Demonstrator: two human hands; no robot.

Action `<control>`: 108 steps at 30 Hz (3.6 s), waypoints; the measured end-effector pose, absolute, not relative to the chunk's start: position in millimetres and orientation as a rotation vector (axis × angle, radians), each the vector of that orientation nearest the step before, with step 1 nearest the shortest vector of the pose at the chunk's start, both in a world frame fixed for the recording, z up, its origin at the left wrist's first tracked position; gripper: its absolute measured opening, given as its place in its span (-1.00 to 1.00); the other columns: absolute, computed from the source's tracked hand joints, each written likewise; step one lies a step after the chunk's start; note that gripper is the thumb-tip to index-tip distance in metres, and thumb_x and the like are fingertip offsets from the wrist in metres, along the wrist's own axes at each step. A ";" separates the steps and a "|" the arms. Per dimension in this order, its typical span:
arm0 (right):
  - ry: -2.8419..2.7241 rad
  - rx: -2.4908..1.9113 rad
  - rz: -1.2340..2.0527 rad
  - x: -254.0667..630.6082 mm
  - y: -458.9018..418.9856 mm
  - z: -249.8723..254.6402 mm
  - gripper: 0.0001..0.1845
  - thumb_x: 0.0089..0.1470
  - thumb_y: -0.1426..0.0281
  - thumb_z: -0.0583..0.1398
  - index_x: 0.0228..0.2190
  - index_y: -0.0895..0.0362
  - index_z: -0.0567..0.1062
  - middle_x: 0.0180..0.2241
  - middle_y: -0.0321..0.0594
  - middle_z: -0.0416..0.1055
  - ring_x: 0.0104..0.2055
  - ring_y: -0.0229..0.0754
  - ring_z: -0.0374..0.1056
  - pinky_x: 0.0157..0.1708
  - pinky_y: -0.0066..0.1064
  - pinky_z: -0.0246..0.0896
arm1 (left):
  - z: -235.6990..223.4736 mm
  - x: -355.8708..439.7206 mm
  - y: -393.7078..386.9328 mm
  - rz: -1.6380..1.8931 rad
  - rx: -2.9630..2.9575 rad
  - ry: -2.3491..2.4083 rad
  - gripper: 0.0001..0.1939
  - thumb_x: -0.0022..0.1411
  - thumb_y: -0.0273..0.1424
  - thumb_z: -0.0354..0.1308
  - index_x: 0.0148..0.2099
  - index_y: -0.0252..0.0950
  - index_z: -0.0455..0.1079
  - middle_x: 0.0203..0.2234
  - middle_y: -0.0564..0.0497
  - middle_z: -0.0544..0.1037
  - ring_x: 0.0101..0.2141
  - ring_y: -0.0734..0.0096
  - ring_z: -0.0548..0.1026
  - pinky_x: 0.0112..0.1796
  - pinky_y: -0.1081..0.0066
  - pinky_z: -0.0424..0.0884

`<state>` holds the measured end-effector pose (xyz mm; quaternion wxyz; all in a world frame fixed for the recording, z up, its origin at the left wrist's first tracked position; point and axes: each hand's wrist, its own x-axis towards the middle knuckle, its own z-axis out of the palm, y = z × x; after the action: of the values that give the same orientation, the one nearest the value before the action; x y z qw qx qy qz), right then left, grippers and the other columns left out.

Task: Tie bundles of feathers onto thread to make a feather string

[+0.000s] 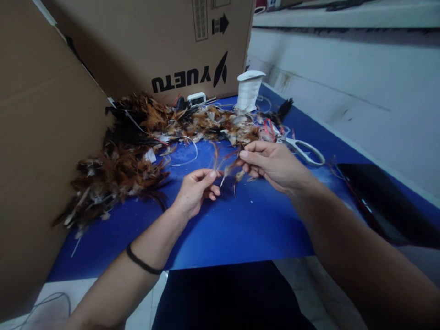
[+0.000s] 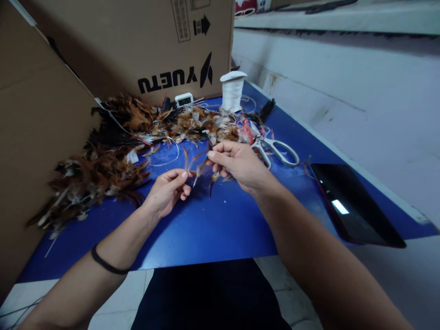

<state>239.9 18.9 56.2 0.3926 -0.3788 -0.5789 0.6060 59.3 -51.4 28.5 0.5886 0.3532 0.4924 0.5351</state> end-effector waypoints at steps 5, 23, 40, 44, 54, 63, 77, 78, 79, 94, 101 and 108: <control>-1.448 -0.973 1.467 241.3 19.5 56.4 -0.66 -0.12 0.19 0.34 -0.48 0.16 0.37 -0.61 -0.31 0.35 -0.68 -0.44 0.14 -0.71 -0.56 -0.01 | 27.2 59.0 -52.5 1.175 0.741 1.103 -0.74 -0.01 -0.27 0.31 -0.34 -0.36 0.41 -0.42 -0.03 0.56 -0.64 0.67 0.39 -0.68 0.64 0.26; -1.813 -0.898 1.540 223.3 7.0 46.2 -0.71 -0.10 0.20 0.29 -0.59 0.18 0.45 -0.57 -0.27 0.38 -0.61 -0.41 0.16 -0.65 -0.54 0.05 | 25.2 60.2 -53.8 1.156 0.823 1.036 -0.78 0.02 -0.31 0.31 -0.37 -0.40 0.46 -0.51 -0.01 0.54 -0.58 0.64 0.43 -0.50 0.58 0.40; -1.570 -0.939 1.506 220.7 7.3 46.5 -0.66 -0.20 0.20 0.34 -0.57 0.20 0.39 -0.64 -0.36 0.26 -0.65 -0.44 0.11 -0.67 -0.52 0.02 | 23.8 60.6 -52.3 1.085 0.800 1.053 -0.74 0.00 -0.32 0.32 -0.38 -0.44 0.42 -0.52 -0.05 0.56 -0.61 0.58 0.46 -0.57 0.57 0.41; -1.568 -0.930 1.512 220.5 8.1 46.1 -0.61 -0.27 0.17 0.37 -0.60 0.21 0.39 -0.65 -0.36 0.25 -0.65 -0.44 0.11 -0.66 -0.52 0.04 | 23.9 61.0 -52.8 1.067 0.794 1.074 -0.71 -0.01 -0.30 0.33 -0.37 -0.45 0.42 -0.51 -0.06 0.56 -0.60 0.58 0.47 -0.55 0.55 0.43; -1.596 -0.904 1.540 221.8 10.9 40.5 -0.61 -0.25 0.17 0.36 -0.60 0.23 0.40 -0.65 -0.33 0.27 -0.64 -0.42 0.14 -0.67 -0.53 0.04 | 24.7 61.5 -52.6 1.056 0.776 1.089 -0.77 0.04 -0.35 0.30 -0.37 -0.45 0.42 -0.52 -0.06 0.56 -0.60 0.57 0.48 -0.53 0.53 0.44; -1.677 -0.925 1.526 222.0 8.5 44.1 -0.64 -0.20 0.18 0.34 -0.59 0.22 0.41 -0.65 -0.34 0.26 -0.63 -0.42 0.12 -0.67 -0.53 0.00 | 24.5 61.1 -52.7 1.075 0.803 1.069 -0.74 -0.01 -0.32 0.33 -0.39 -0.44 0.41 -0.53 -0.06 0.56 -0.61 0.56 0.47 -0.55 0.54 0.42; -2.699 -0.717 0.314 249.5 28.4 33.3 -0.72 0.00 0.59 0.09 -0.32 0.13 0.56 -0.28 -0.13 0.41 -0.18 -0.14 0.28 -0.14 -0.30 0.16 | 26.9 55.6 -46.8 1.409 0.722 1.055 -0.78 -0.01 -0.35 0.32 -0.37 -0.39 0.41 -0.54 0.03 0.53 -0.62 0.68 0.40 -0.57 0.63 0.36; -2.728 -0.717 0.311 248.5 28.4 31.6 -0.74 0.02 0.58 0.09 -0.34 0.14 0.55 -0.28 -0.12 0.40 -0.19 -0.14 0.27 -0.14 -0.30 0.16 | 26.8 55.7 -46.7 1.409 0.720 1.057 -0.78 -0.01 -0.35 0.32 -0.37 -0.40 0.41 -0.54 0.03 0.53 -0.63 0.68 0.40 -0.57 0.63 0.35; -2.746 -0.724 0.312 247.4 28.3 30.7 -0.76 0.03 0.57 0.09 -0.36 0.15 0.54 -0.29 -0.12 0.39 -0.20 -0.15 0.27 -0.15 -0.30 0.16 | 26.7 55.7 -46.7 1.409 0.718 1.060 -0.78 -0.01 -0.36 0.32 -0.37 -0.40 0.41 -0.54 0.03 0.52 -0.63 0.68 0.39 -0.57 0.63 0.35; -1.555 -1.034 1.282 231.7 12.6 61.8 -0.78 -0.11 0.34 0.29 -0.44 0.17 0.38 -0.51 -0.22 0.44 -0.55 -0.33 0.34 -0.64 -0.52 0.20 | 29.1 57.4 -49.8 1.350 0.723 1.107 -0.77 0.00 -0.32 0.32 -0.38 -0.37 0.39 -0.38 -0.01 0.57 -0.63 0.71 0.37 -0.60 0.62 0.34; -1.492 -0.971 1.312 223.7 8.0 55.0 -0.69 -0.18 0.27 0.35 -0.43 0.16 0.38 -0.47 -0.19 0.47 -0.47 -0.25 0.44 -0.63 -0.52 0.28 | 26.9 60.7 -51.3 1.260 0.693 1.097 -0.77 0.02 -0.33 0.31 -0.36 -0.37 0.38 -0.41 -0.04 0.58 -0.63 0.66 0.42 -0.61 0.61 0.35; -1.489 -0.900 1.311 218.9 5.4 48.3 -0.70 -0.19 0.30 0.36 -0.44 0.19 0.40 -0.53 -0.25 0.44 -0.49 -0.26 0.43 -0.59 -0.51 0.32 | 28.1 63.3 -52.1 1.272 0.676 1.083 -0.78 0.01 -0.37 0.31 -0.37 -0.39 0.37 -0.57 0.05 0.52 -0.65 0.66 0.39 -0.58 0.61 0.35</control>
<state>218.9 5.4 48.3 0.4631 -0.3663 -0.6058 0.5333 63.3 -52.1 28.1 0.6209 0.2940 0.4712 0.5533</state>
